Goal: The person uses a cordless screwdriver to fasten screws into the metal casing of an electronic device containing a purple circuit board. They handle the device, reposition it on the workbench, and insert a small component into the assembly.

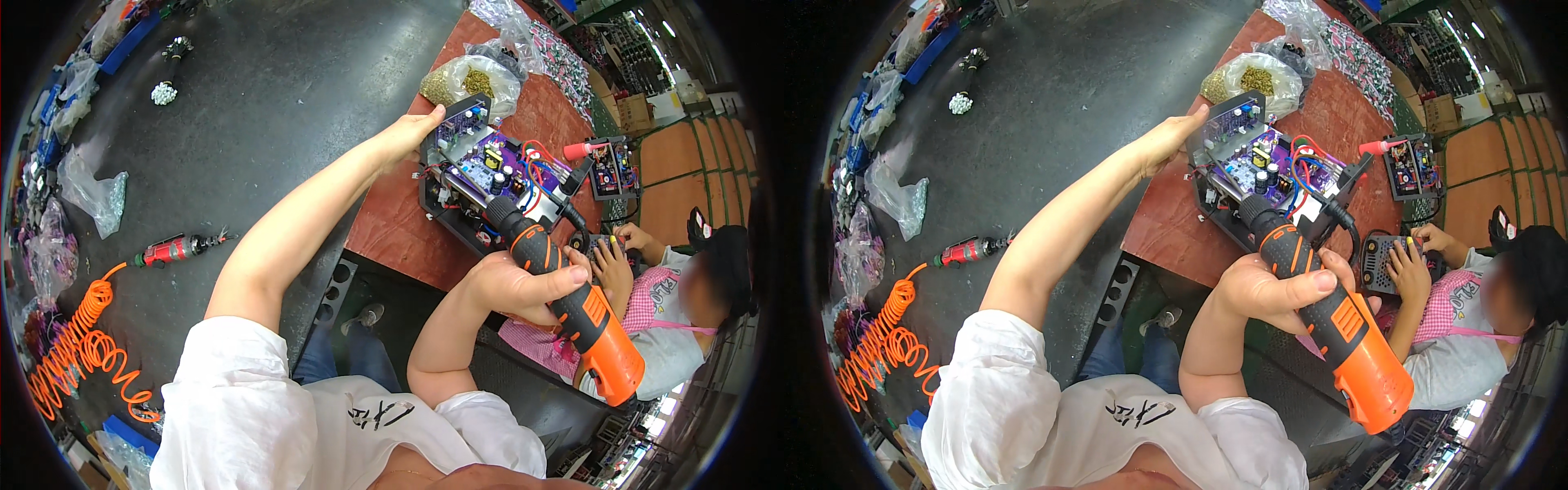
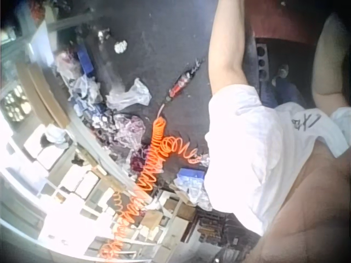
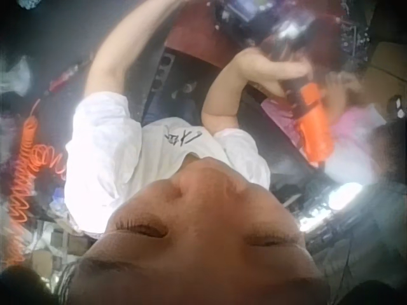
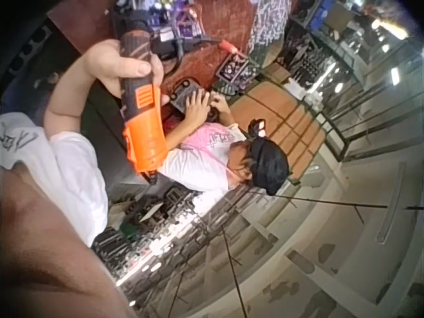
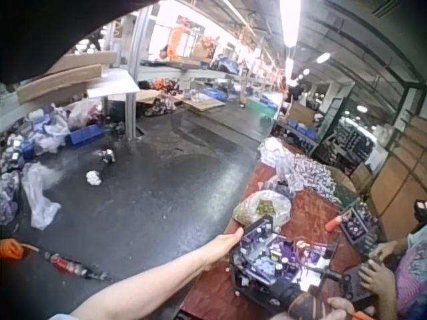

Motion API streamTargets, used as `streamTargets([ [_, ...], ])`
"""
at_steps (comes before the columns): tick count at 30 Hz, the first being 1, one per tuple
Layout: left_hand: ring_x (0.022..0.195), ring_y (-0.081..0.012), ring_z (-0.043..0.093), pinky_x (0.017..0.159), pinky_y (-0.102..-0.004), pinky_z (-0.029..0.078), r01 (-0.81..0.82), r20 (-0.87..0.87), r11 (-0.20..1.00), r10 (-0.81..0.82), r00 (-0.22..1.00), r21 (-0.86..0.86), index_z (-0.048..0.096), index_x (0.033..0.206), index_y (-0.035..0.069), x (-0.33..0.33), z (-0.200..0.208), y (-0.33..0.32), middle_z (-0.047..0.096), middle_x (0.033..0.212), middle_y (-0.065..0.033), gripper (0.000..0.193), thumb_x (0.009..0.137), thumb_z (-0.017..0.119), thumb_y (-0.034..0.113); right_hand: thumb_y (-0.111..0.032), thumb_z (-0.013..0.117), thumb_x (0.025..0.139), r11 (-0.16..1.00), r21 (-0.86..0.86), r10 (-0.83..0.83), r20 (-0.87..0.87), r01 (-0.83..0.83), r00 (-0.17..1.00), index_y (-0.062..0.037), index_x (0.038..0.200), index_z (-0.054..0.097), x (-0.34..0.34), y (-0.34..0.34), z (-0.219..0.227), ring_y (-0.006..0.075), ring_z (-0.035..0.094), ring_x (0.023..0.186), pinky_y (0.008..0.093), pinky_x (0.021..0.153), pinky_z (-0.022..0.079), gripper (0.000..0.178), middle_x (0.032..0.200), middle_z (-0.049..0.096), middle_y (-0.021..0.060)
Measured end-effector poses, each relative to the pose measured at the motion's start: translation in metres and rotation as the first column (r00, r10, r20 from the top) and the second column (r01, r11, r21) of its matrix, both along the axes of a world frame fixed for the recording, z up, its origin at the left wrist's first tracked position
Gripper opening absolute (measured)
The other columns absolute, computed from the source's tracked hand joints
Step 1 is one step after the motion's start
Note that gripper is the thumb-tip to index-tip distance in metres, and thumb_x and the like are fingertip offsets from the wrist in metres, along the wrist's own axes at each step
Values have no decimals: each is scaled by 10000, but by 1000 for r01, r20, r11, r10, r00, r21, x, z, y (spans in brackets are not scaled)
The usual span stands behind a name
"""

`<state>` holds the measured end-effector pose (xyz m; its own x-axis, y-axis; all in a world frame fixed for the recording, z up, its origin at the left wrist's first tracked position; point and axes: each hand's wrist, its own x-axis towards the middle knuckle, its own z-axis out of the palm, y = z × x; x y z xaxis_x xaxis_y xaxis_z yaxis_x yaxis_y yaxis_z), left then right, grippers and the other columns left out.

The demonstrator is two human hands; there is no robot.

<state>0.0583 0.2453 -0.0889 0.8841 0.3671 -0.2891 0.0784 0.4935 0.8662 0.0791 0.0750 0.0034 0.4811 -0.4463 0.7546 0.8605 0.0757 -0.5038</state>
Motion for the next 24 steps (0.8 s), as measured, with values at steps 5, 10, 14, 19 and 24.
streamTargets([
  [5, 1080, -222, 600, 974, -429, 447, -2, 56, 994, 8, 998, -107, 515, 1280, 20, 5, -20, 12, 603, 1210, -119, 627, 942, 439, 543, -260, 630, 831, 1000, -5, 3, -15, -3, 1000, -8, 863, 464, 6, 6, -3, 181, 532, 670, 296, 620, 493, 303, 741, 514, 88],
  [10, 1091, -227, 594, 944, -422, 466, 8, 44, 990, -2, 999, -137, 503, 1293, 29, 5, -26, 17, 597, 1220, -124, 627, 940, 445, 545, -280, 571, 851, 990, -130, -57, 38, 62, 998, 3, 767, 482, 1, 19, 5, 184, 503, 685, 300, 692, 446, 308, 711, 500, 75],
  [14, 1091, -226, 592, 936, -410, 470, -2, 45, 987, 9, 999, -162, 507, 1291, 34, 6, -31, 21, 590, 1230, -120, 632, 938, 439, 554, -273, 570, 849, 987, -153, -33, 78, 45, 996, 8, 774, 483, 1, 26, 4, 182, 502, 674, 296, 687, 442, 304, 711, 511, 80],
  [19, 1138, -236, 564, 975, -416, 440, 11, 41, 983, -3, 999, -181, 492, 1308, 36, 3, -27, 22, 561, 1275, -124, 647, 943, 415, 564, -281, 576, 847, 987, -149, -39, 99, 54, 994, 9, 774, 493, 2, 32, 3, 180, 502, 664, 297, 645, 442, 310, 707, 506, 75],
  [24, 1263, -255, 456, 1038, -458, 368, 25, 30, 989, -21, 999, -144, 439, 1358, 37, 3, -22, 20, 470, 1371, -141, 657, 964, 356, 556, -330, 595, 847, 991, -126, -24, 55, 31, 998, 7, 800, 490, -1, 33, 0, 175, 505, 669, 280, 579, 435, 356, 724, 507, 80],
])
